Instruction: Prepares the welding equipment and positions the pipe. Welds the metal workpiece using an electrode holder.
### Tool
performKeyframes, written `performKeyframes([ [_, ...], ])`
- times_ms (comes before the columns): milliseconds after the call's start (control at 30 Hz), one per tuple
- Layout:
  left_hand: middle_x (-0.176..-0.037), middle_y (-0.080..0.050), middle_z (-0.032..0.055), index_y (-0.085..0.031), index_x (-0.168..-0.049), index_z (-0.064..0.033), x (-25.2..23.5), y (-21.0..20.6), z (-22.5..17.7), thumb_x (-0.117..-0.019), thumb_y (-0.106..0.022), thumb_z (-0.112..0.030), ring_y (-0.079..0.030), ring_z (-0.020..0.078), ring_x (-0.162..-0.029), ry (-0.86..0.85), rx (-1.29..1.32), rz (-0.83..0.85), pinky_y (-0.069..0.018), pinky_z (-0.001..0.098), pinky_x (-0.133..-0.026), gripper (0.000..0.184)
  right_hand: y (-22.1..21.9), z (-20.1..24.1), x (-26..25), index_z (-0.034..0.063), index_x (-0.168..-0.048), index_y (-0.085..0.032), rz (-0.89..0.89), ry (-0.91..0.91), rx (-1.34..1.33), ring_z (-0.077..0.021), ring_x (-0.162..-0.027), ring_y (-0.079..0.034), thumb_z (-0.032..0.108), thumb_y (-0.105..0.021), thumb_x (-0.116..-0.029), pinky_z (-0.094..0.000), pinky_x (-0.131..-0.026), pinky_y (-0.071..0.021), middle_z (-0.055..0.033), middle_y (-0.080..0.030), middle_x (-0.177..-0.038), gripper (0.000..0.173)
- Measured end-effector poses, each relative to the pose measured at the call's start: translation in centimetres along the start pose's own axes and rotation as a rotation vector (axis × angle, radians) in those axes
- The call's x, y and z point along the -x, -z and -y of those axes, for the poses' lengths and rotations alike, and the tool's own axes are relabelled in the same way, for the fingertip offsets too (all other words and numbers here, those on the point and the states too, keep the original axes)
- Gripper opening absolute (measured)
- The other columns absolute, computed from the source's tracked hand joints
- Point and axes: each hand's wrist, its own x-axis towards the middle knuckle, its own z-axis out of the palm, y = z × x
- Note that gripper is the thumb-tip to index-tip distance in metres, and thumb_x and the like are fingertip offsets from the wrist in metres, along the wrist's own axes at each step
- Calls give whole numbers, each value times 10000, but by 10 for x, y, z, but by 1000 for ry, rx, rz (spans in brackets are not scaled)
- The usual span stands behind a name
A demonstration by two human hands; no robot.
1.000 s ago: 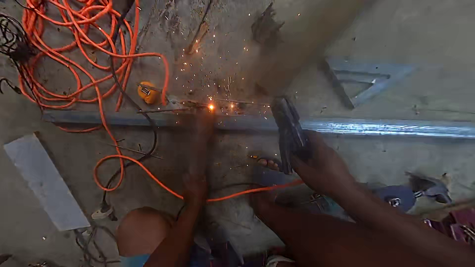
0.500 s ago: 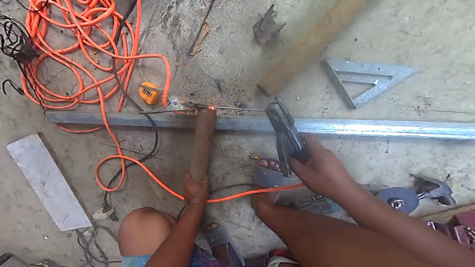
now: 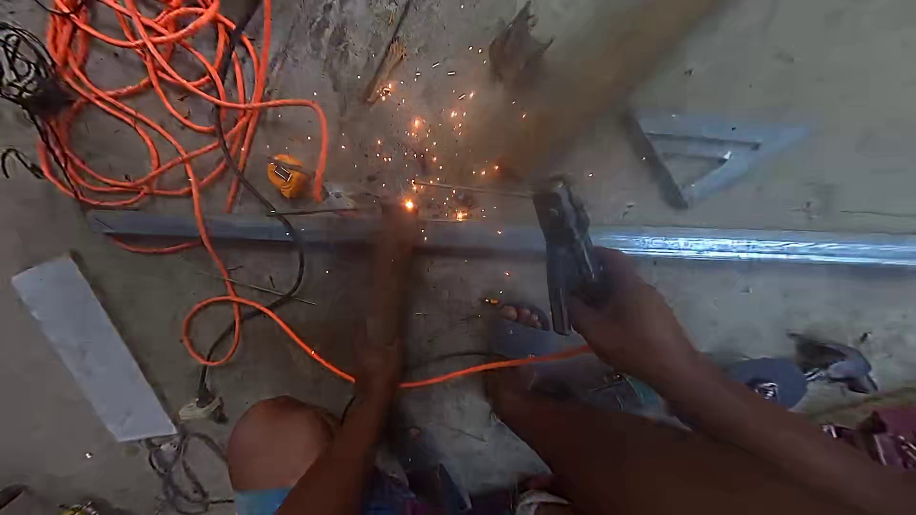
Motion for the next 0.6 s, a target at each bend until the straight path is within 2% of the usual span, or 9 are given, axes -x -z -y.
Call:
performKeyframes([
  [200, -1377, -629, 223, -479, -1497, -20, -1, -1, -2, -852, -800, -470, -652, 388, -1216, 24, -17, 1, -520, 595, -1018, 851, -3, -2, -1, 96, -1391, -504, 49, -10, 26, -154, -628, -628, 222, -618, -916, -421, -595, -548, -46, -635, -778, 504],
  [367, -1255, -694, 165, -563, -1408, -77, -3, -4, -1, -820, -819, -470, -691, 335, -1132, 34, -14, -38, -554, 563, -951, 752, -6, -5, -4, 117, -1362, -516, 59, 18, 51, -106, -611, -607, 264, -623, -906, -370, -577, -530, 0, -610, -745, 491],
  [533, -1263, -693, 167, -562, -1413, -78, -3, -3, -2, -829, -814, -460, -689, 335, -1139, 35, -23, -35, -547, 565, -964, 741, -6, -4, -5, 122, -1361, -515, 70, 16, 64, -116, -621, -611, 258, -614, -916, -379, -584, -528, -6, -609, -749, 475],
  [600, -1283, -685, 174, -553, -1430, -70, -4, -4, -2, -831, -807, -468, -686, 340, -1149, 41, -27, -33, -545, 575, -967, 763, -6, -4, -5, 109, -1390, -507, 75, 30, 64, -139, -655, -627, 250, -625, -933, -402, -610, -539, -34, -629, -786, 492],
])
